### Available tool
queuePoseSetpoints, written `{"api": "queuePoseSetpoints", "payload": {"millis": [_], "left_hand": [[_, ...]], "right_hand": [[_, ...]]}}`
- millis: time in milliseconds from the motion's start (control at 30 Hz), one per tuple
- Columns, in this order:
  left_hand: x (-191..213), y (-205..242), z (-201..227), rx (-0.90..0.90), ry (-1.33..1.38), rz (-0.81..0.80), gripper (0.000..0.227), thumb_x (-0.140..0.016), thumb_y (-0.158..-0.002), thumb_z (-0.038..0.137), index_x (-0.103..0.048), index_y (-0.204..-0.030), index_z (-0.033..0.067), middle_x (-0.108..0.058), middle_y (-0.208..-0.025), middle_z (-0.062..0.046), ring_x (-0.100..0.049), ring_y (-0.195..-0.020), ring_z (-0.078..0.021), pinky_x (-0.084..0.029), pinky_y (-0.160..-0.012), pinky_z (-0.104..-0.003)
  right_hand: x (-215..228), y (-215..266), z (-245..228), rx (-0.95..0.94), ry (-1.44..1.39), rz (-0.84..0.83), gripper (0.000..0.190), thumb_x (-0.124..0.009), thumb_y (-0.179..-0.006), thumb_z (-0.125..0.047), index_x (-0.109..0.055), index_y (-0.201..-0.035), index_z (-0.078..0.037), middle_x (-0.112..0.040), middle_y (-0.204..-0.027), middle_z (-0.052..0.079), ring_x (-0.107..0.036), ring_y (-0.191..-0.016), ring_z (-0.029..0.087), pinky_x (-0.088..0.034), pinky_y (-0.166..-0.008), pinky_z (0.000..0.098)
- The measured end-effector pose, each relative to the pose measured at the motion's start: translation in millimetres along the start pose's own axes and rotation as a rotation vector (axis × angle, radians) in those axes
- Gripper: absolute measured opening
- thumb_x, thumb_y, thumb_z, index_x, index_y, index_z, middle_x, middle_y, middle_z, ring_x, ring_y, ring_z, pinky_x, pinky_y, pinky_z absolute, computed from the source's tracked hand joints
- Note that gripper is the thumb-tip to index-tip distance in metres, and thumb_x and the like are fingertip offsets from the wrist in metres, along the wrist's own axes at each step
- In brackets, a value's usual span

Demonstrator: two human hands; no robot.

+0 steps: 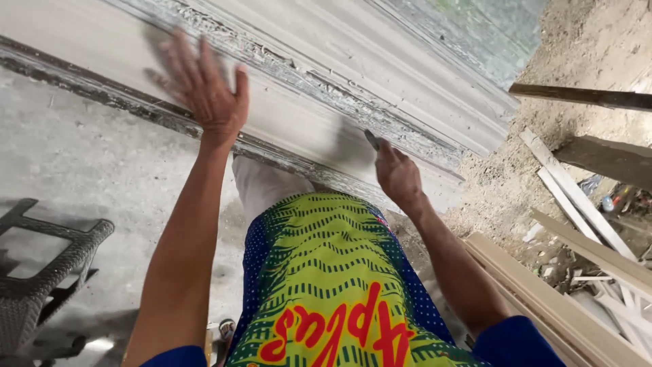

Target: Shaping and scraping a long piece of decorative plaster molding using a hand tool.

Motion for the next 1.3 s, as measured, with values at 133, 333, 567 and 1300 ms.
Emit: {"api": "queuePoseSetpoints", "payload": {"millis": [133,333,567,1300], "left_hand": [[0,21,-29,0.437,0.157,-0.128,0.084,-0.034,-0.111,0.071,-0.018,-0.172,0.0154,0.009,-0.174,-0.012,0.008,-0.163,-0.039,-0.002,-0.13,-0.076],[-8,26,-25,0.371,0.077,-0.005,0.081,-0.025,-0.109,0.075,-0.022,-0.171,0.0219,0.007,-0.175,-0.01,0.009,-0.165,-0.0377,-0.006,-0.134,-0.074],[-1,23,-20,0.367,0.098,-0.084,0.085,-0.03,-0.108,0.075,-0.022,-0.17,0.0178,0.005,-0.172,-0.017,0.012,-0.16,-0.0411,-0.005,-0.129,-0.077],[-10,22,-18,0.358,0.101,0.001,0.083,-0.023,-0.107,0.076,-0.009,-0.168,0.0222,0.015,-0.173,-0.013,0.012,-0.162,-0.0391,0.002,-0.129,-0.074]], "right_hand": [[-13,-50,-57,-0.019,0.078,-0.055,0.075,-0.012,-0.109,-0.051,-0.07,-0.104,-0.003,-0.041,-0.144,0.045,-0.039,-0.029,0.004,-0.022,-0.016,0.0215],[-38,-115,-120,0.268,0.63,0.083,0.034,-0.037,-0.115,-0.028,-0.059,-0.129,-0.005,-0.065,-0.069,0.003,-0.026,-0.035,0.004,-0.018,-0.022,0.0224],[-29,5,69,-0.063,1.174,-0.399,0.043,-0.036,-0.111,-0.021,-0.053,-0.144,0.001,-0.071,-0.079,0.003,-0.038,-0.04,0.001,-0.032,-0.027,0.0195],[22,-29,46,-0.039,0.842,-0.21,0.029,-0.043,-0.098,-0.018,-0.054,-0.124,-0.01,-0.057,-0.062,0.007,-0.049,-0.043,0.021,-0.045,-0.037,0.0374]]}}
Point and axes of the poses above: each hand's wrist, its own y-axis away from the middle knuckle, its own x-axis out of the back of the hand, z = x × y, the point moved 4 cm from there along -y, towards the middle knuckle
